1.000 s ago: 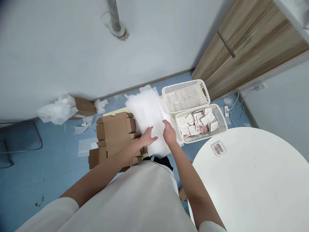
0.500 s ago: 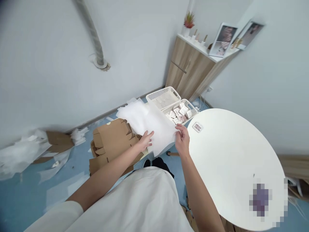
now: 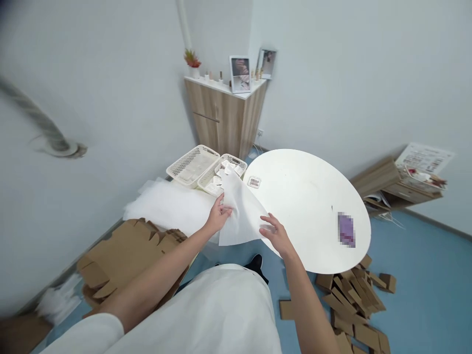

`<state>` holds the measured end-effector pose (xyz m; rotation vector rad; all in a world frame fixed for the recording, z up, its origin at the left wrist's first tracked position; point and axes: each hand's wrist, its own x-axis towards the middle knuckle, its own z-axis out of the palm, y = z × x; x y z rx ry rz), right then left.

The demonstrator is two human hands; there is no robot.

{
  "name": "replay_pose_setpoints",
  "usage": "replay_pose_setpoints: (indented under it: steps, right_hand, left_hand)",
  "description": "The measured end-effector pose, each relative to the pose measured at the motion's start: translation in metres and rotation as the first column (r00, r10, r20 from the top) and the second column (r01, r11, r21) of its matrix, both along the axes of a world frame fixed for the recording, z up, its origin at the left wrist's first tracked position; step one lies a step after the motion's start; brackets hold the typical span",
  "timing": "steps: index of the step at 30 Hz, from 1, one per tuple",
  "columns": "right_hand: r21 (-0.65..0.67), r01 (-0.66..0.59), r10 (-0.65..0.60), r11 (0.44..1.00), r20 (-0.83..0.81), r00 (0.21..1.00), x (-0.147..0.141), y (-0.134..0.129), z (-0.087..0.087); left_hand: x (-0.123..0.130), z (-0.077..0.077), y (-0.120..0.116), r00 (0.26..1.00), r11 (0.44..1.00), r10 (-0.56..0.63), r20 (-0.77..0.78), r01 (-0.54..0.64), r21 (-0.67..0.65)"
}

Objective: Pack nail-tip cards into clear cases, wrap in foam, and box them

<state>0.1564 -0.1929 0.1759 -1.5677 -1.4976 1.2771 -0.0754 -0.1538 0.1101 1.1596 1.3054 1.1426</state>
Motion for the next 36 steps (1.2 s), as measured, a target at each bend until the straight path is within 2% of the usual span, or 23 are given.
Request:
replay_pose_setpoints:
  steps: [3, 6, 10, 14, 18, 20, 23, 26, 29, 33, 36]
  right_hand:
    - [-0.072, 0.155, -0.159, 0.985, -0.051, 0.986, 0.025, 0.005, -0.012]
    - [0.023, 0.295, -0.295, 0.955, -0.024, 0.955, 0.054, 0.009, -0.022]
    - [0.141, 0.348, -0.359, 0.927, 0.056, 0.932, 0.102, 0.007, -0.037]
    - [0.104, 0.367, -0.379, 0.924, 0.136, 0.915, 0.143, -0.001, -0.059]
    - [0.047, 0.338, -0.341, 0.940, 0.164, 0.926, 0.171, -0.012, -0.081]
    - [0.026, 0.310, -0.310, 0.950, 0.161, 0.937, 0.180, -0.018, -0.089]
    - [-0.023, 0.237, -0.230, 0.971, 0.171, 0.958, 0.189, -0.026, -0.096]
    - [-0.067, 0.104, -0.091, 0.992, 0.183, 0.979, 0.196, -0.031, -0.103]
    - [-0.112, 0.013, 0.011, 0.994, 0.211, 0.978, 0.199, -0.029, -0.112]
    - [-0.181, 0.082, -0.021, 0.980, 0.318, 0.948, 0.200, -0.023, -0.125]
    - [-0.199, 0.122, -0.026, 0.972, 0.427, 0.904, 0.197, -0.020, -0.134]
  left_hand:
    - [0.027, 0.001, 0.014, 0.989, 0.991, -0.121, -0.084, 0.126, 0.049]
    - [0.058, -0.003, 0.029, 0.975, 0.986, -0.146, -0.168, 0.157, 0.049]
    - [0.102, -0.012, 0.049, 0.964, 0.987, -0.154, -0.217, 0.162, 0.017]
    - [0.145, -0.020, 0.064, 0.944, 0.982, -0.189, -0.271, 0.182, -0.052]
    - [0.178, -0.028, 0.073, 0.922, 0.968, -0.236, -0.308, 0.196, -0.155]
    - [0.187, -0.031, 0.073, 0.903, 0.945, -0.299, -0.309, 0.235, -0.226]
    - [0.194, -0.036, 0.068, 0.837, 0.891, -0.432, -0.337, 0.337, -0.306]
    - [0.199, -0.041, 0.063, 0.760, 0.852, -0.519, -0.390, 0.425, -0.305]
    - [0.207, -0.049, 0.066, 0.743, 0.862, -0.507, -0.438, 0.422, -0.282]
    - [0.220, -0.063, 0.077, 0.743, 0.907, -0.421, -0.521, 0.333, -0.258]
    - [0.223, -0.072, 0.079, 0.688, 0.907, -0.420, -0.592, 0.340, -0.248]
